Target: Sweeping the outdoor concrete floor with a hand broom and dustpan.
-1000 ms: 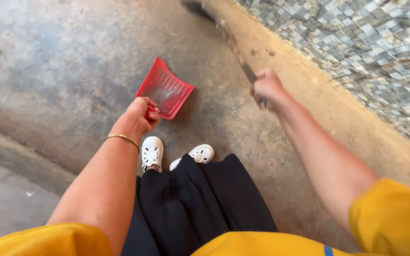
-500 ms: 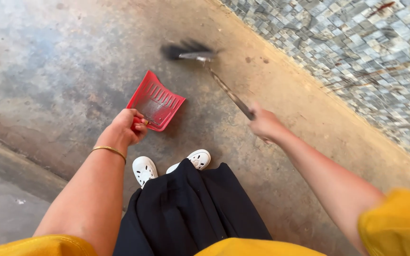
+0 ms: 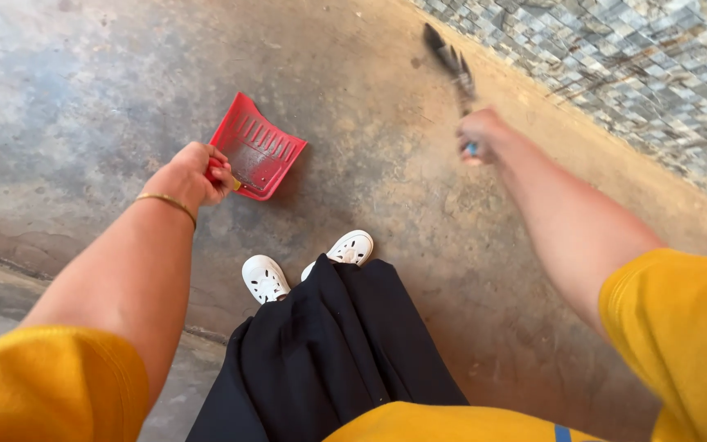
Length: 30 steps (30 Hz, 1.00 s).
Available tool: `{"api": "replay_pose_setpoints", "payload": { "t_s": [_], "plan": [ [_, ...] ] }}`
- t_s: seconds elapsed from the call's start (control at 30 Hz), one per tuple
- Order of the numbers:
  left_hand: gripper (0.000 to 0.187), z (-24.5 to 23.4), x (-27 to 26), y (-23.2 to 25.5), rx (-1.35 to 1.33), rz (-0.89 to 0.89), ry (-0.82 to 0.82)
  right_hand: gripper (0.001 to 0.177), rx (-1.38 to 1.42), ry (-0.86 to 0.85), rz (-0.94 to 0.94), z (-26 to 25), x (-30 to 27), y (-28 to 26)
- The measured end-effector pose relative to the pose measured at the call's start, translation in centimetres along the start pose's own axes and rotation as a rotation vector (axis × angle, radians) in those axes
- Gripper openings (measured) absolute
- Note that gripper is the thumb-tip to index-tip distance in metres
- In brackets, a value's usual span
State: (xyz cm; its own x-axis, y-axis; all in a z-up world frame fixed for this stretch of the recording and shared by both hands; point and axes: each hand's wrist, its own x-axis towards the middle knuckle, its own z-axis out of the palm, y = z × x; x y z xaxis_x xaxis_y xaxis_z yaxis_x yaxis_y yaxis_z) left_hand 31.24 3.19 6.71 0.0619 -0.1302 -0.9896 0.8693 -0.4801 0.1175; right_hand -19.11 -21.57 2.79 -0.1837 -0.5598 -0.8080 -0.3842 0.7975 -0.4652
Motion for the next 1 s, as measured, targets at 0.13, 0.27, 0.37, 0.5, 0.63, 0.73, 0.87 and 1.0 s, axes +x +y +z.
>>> {"api": "replay_pose_setpoints", "payload": {
  "t_s": [0.13,0.27,0.37,0.5,0.63,0.73,0.87,1.0],
  "plan": [
    [0.030,2.0,-0.5,0.5,0.016,-0.038,0.002,0.040,-0.368,0.066,-0.144,7.1,-17.2,5.2],
    [0.024,3.3,0.4,1.0,0.025,-0.021,-0.012,0.046,-0.752,-0.086,-0.229,9.8,-30.2,8.6],
    [0.023,3.7,0.8,1.1,0.024,-0.028,-0.033,0.045,-0.835,-0.217,-0.136,10.4,-37.7,7.0],
    [0.023,2.7,3.2,1.3,-0.012,-0.065,-0.053,0.034,-0.782,-0.276,-0.212,6.4,-37.4,6.8],
    [0.023,0.0,3.1,0.8,-0.054,-0.049,-0.065,0.041,-0.467,-0.231,0.064,2.0,-38.7,-0.4],
    [0.025,-2.0,1.6,0.5,-0.072,0.001,-0.055,0.030,-0.396,-0.094,0.017,0.7,-35.4,-4.1],
    [0.022,-4.5,-0.2,2.8,-0.135,0.015,-0.070,0.016,-0.329,-0.234,-0.293,2.3,-21.3,-7.8],
    [0.020,-6.4,0.3,5.8,-0.173,0.000,-0.084,0.011,-0.301,-0.140,-0.286,9.8,-12.0,-11.7]
  ]
}}
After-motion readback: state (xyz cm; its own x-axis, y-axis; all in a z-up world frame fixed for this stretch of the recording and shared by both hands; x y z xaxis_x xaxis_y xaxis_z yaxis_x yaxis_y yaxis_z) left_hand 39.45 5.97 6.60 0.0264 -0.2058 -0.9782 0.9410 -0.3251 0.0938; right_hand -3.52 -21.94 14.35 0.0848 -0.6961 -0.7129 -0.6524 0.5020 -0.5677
